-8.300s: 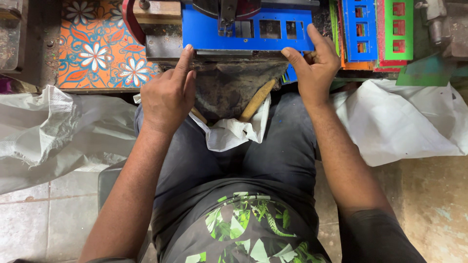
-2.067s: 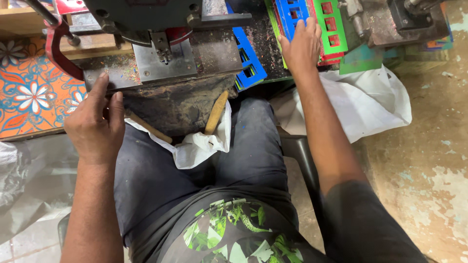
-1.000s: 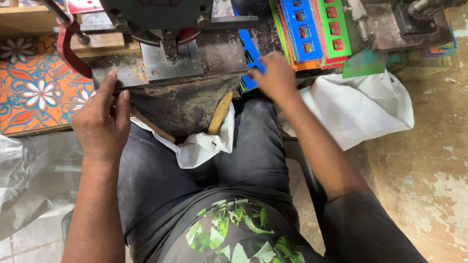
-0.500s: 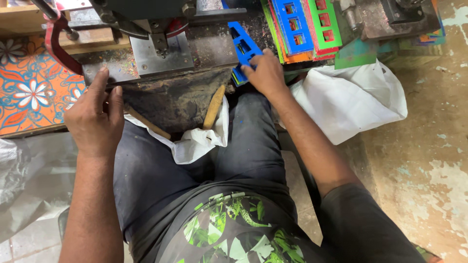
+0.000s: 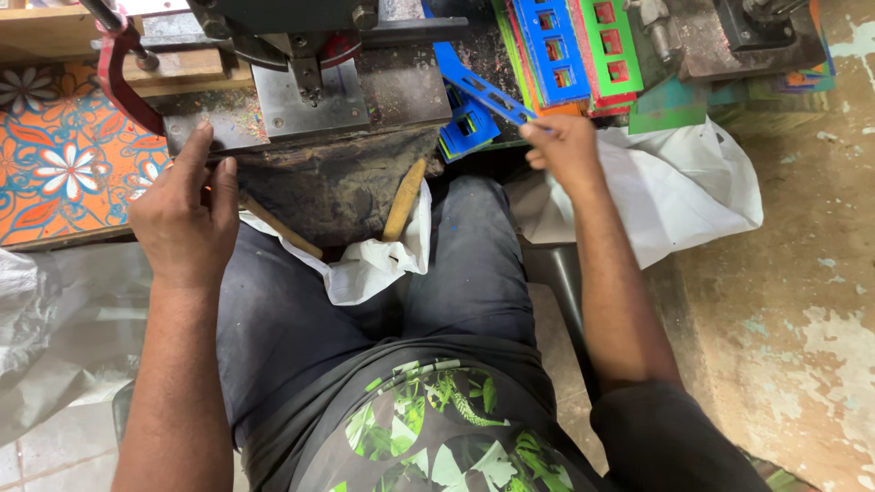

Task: The person uses a press machine to cut rectangular frames from blue and green plastic sheets. They place each sheet under the press, operate the lever, remove the cut frame, and stack it with others. The process repeats with multiple sheets of different colors.

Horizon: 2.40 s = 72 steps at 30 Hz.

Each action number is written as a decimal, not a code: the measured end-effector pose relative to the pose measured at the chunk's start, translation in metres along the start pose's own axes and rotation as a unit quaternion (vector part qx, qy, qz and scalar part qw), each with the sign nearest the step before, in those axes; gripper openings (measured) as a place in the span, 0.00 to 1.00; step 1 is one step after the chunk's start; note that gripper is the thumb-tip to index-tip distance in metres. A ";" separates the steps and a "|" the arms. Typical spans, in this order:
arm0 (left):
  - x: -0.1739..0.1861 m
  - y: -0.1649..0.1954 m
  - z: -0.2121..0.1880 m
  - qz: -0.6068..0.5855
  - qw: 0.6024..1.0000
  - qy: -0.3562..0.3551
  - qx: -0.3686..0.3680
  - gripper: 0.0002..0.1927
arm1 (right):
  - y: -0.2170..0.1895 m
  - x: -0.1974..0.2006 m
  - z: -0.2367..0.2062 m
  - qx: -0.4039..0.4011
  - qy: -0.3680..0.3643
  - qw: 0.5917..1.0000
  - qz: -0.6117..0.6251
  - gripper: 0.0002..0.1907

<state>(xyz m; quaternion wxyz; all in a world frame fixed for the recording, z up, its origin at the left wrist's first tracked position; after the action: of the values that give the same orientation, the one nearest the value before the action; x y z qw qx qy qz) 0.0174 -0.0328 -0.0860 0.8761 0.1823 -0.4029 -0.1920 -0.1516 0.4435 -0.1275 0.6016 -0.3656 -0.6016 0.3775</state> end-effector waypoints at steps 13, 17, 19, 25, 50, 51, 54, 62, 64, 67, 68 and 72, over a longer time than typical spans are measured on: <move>-0.002 0.017 0.004 -0.023 0.999 -0.008 -0.025 0.21 | -0.055 0.141 -0.036 0.178 0.070 0.967 0.166 0.10; -0.004 0.035 0.007 -0.059 0.998 -0.019 -0.023 0.23 | -0.056 0.138 -0.045 0.222 0.021 0.939 0.261 0.12; -0.008 0.046 0.007 -0.085 0.995 -0.042 -0.009 0.24 | -0.056 0.124 -0.044 0.243 -0.003 0.925 0.293 0.13; -0.021 0.079 0.010 -0.096 0.993 -0.062 -0.033 0.29 | -0.057 0.046 -0.019 0.246 -0.034 0.919 0.307 0.12; -0.038 0.076 0.020 0.058 0.994 -0.073 -0.053 0.27 | -0.063 -0.043 0.005 0.166 -0.010 0.964 0.208 0.25; -0.037 0.075 0.020 0.062 0.994 -0.074 -0.052 0.26 | -0.066 -0.046 0.005 0.165 -0.010 0.966 0.200 0.25; -0.031 0.070 0.019 0.069 0.995 -0.061 -0.036 0.25 | -0.078 -0.057 0.007 0.169 -0.012 0.972 0.166 0.25; -0.004 0.037 0.014 0.114 0.993 -0.031 -0.013 0.21 | -0.105 -0.107 -0.012 0.180 -0.003 0.980 0.085 0.24; -0.002 0.034 0.012 0.115 0.993 -0.036 -0.015 0.22 | -0.108 -0.110 -0.013 0.185 -0.010 0.976 0.118 0.25; -0.006 0.037 0.008 0.123 0.992 -0.032 -0.023 0.24 | -0.107 -0.112 -0.015 0.189 -0.012 0.975 0.119 0.25; -0.008 0.038 0.007 0.114 0.993 -0.030 -0.022 0.24 | -0.105 -0.112 -0.015 0.191 -0.012 0.975 0.112 0.25; -0.014 0.031 0.004 0.091 0.995 -0.028 -0.023 0.25 | -0.091 -0.117 -0.015 0.196 0.004 0.967 0.163 0.27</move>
<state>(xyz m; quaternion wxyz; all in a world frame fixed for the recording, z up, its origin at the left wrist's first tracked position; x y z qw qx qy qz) 0.0113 -0.0002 -0.0779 0.8824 0.1188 -0.4375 -0.1257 -0.1344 0.2986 -0.0983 0.5944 -0.3350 -0.4454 0.5797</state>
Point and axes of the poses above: each hand's wrist, its own z-axis towards the middle knuckle, its own x-axis out of the back of the hand, y = z × x, the point moved 4 cm from there along z, towards the middle knuckle, and after that the axes turned 3 degrees about x, right-handed, at the moved point
